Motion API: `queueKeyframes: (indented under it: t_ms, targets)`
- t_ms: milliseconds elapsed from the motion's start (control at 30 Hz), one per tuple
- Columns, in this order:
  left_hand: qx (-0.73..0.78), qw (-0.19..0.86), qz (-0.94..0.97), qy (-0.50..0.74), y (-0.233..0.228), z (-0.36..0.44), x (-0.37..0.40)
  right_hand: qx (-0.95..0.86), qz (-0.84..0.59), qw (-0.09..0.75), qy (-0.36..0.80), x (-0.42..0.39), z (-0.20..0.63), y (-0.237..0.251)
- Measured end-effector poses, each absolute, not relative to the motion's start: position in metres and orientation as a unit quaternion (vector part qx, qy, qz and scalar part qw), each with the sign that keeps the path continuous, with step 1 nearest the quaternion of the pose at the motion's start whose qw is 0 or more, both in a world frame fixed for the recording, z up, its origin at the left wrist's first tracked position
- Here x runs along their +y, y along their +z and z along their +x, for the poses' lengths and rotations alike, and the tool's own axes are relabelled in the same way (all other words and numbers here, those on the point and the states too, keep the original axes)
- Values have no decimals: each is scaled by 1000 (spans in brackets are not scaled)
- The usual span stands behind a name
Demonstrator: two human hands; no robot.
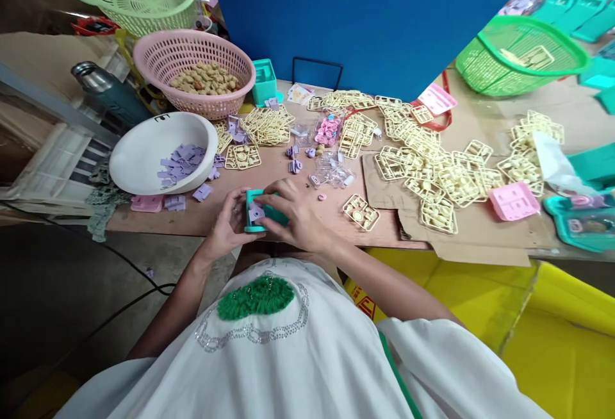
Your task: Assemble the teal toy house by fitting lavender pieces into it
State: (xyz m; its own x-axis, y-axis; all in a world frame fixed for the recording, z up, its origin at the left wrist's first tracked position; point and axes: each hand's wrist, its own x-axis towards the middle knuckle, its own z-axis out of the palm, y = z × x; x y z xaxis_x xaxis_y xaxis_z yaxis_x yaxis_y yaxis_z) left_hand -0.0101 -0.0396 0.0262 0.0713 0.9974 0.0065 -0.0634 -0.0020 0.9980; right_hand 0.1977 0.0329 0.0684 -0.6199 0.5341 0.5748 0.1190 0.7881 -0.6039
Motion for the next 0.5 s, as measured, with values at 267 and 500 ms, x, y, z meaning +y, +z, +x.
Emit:
queueKeyframes:
  t_ms: [267,500]
  targets:
    - [450,524,465,554,34,9,-59,-882,-162,404,181,-1,205,63]
    - [457,515,482,542,32,9,-70,-880,-190,407,153,-16,212,57]
